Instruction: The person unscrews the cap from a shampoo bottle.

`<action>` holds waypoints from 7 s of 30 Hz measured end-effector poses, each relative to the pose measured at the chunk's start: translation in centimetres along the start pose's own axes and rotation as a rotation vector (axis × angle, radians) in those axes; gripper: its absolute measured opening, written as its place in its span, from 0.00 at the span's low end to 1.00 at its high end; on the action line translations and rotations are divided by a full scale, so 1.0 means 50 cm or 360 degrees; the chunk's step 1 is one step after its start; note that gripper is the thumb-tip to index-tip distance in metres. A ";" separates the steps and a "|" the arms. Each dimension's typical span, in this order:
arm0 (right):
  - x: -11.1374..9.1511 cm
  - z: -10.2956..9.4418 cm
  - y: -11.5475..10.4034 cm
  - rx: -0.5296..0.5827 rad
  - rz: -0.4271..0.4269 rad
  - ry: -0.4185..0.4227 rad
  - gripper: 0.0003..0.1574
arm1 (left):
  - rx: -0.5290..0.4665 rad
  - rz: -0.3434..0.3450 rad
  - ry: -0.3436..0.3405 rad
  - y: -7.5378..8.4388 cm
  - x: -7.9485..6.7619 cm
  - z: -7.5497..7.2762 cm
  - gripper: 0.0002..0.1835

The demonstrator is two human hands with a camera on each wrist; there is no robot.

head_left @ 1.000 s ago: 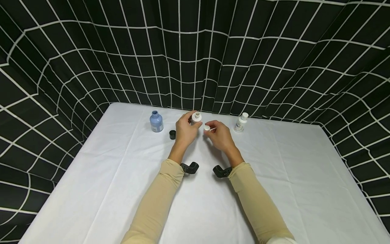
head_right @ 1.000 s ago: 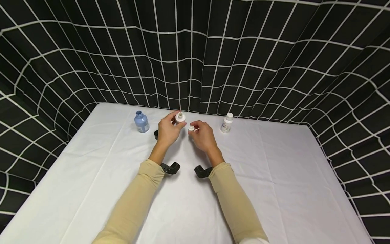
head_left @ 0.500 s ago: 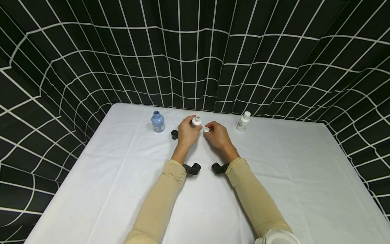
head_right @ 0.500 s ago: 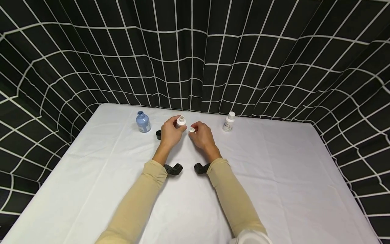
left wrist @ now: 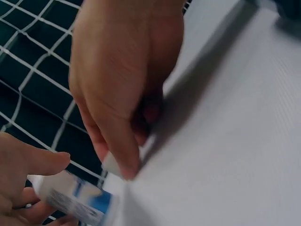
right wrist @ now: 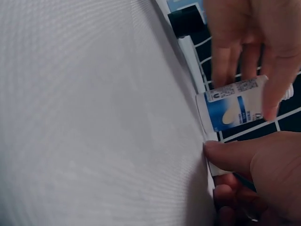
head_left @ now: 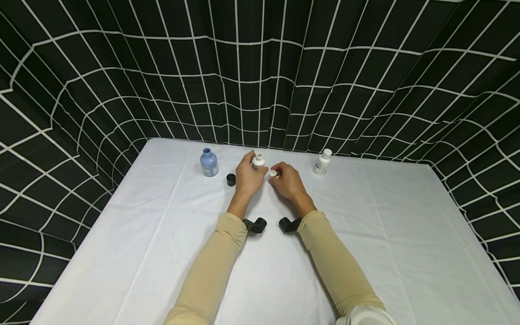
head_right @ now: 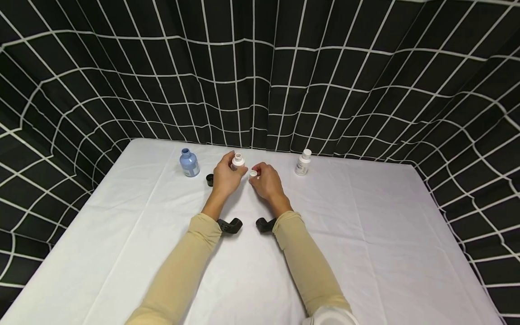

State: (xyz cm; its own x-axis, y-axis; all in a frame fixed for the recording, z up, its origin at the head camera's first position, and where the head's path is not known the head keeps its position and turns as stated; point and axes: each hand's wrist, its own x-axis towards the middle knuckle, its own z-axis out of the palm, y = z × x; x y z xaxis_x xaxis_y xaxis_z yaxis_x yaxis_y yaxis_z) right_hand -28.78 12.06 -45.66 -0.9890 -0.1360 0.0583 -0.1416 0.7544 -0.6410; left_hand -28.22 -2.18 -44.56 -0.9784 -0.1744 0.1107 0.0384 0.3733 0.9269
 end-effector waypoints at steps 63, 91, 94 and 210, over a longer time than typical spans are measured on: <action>-0.008 -0.247 0.129 0.0066 0.0148 0.0428 0.25 | 0.0216 0.0425 -0.0660 0.084 0.026 0.277 0.29; -0.074 -0.291 0.034 0.0251 0.0122 0.0791 0.17 | -0.0087 0.0531 -0.0594 0.144 -0.014 0.240 0.23; -0.085 -0.294 0.018 0.0241 0.0096 0.0738 0.18 | -0.0081 0.0566 -0.0560 0.144 -0.025 0.224 0.22; -0.149 -0.237 -0.110 0.0663 -0.0297 0.0522 0.17 | -0.0006 0.0812 -0.0746 0.145 -0.038 -0.046 0.24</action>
State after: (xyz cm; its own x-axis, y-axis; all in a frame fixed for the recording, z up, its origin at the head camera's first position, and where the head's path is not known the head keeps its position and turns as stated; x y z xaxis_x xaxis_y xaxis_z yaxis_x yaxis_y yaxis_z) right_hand -21.13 16.52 -33.52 -0.9198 0.0143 0.3921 -0.3522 0.4103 -0.8412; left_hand -25.62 -1.26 -37.21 -0.8221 0.4348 0.3674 0.5172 0.3006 0.8014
